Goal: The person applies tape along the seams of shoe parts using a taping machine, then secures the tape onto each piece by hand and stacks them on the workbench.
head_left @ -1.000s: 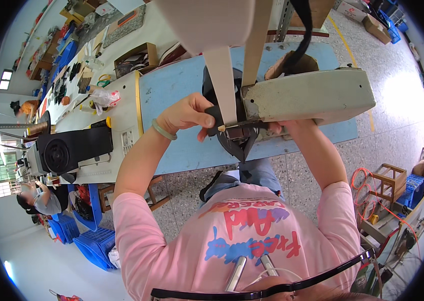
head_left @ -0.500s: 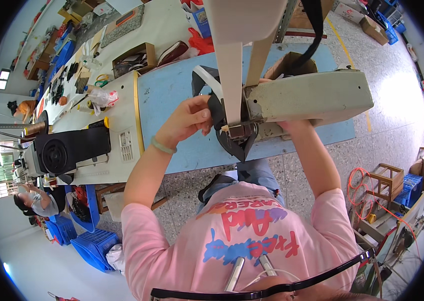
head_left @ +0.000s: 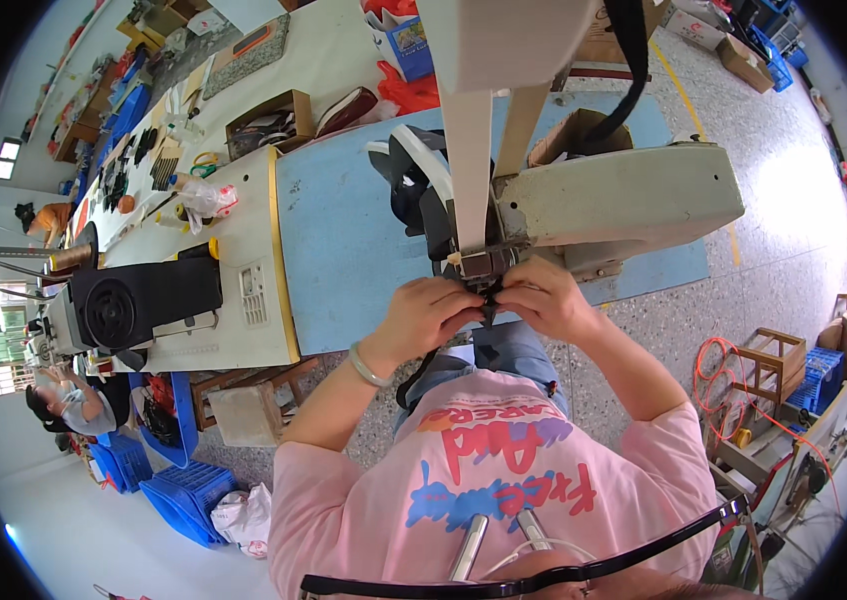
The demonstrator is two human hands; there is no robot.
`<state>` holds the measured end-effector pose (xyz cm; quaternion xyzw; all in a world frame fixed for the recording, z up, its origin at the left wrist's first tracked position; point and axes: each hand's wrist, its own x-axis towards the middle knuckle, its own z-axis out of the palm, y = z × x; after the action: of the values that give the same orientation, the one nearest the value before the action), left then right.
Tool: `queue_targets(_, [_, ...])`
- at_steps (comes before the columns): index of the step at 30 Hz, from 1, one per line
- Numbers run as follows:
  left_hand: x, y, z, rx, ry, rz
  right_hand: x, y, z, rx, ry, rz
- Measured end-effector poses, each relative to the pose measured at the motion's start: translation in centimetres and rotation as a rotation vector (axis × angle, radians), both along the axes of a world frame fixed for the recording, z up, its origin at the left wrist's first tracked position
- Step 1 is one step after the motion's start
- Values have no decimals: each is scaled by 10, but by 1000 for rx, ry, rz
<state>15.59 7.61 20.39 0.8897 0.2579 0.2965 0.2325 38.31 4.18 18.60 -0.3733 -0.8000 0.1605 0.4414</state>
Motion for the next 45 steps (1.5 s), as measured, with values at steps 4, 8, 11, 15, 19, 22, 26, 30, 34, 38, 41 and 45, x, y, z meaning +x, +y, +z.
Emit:
queue_targets(4, [-5, 18, 3, 23, 32, -106, 10, 6, 14, -16, -207, 127])
queue_targets(8, [-15, 36, 2, -54, 268, -190, 17, 14, 17, -110, -250, 241])
queue_targets(11, [-19, 47, -3, -136, 262, -261, 24, 24, 12, -225, -141, 297])
queue_targets(15, [-18, 59, -16, -22, 137, -341, 25, 24, 6, -350, -86, 299])
queue_targets(19, [-14, 62, -16, 62, 95, -395, 24, 27, 1, -423, -31, 296])
queue_targets(22, [-16, 62, -12, 0, 82, -368, 25, 31, 6, -440, -12, 269])
queue_targets(26, [-23, 54, 35, -283, 152, -246, 23, 26, 40, -634, 142, 230])
queue_targets(30, [-23, 54, 65, -390, -22, -254, 18, 17, 58, -665, 276, 208])
queue_targets(34, [-25, 61, 75, -600, -32, -303, 22, 18, 66, -623, 235, 206])
queue_targets(38, [-25, 66, 80, -663, 35, -360, 22, 29, 70, -614, -56, 108])
queue_targets(41, [-22, 63, 78, -642, -33, -336, 22, 34, 60, -357, -198, 50])
queue_targets(45, [-23, 58, 75, -636, -90, -288, 21, 37, 57, -474, -183, 80])
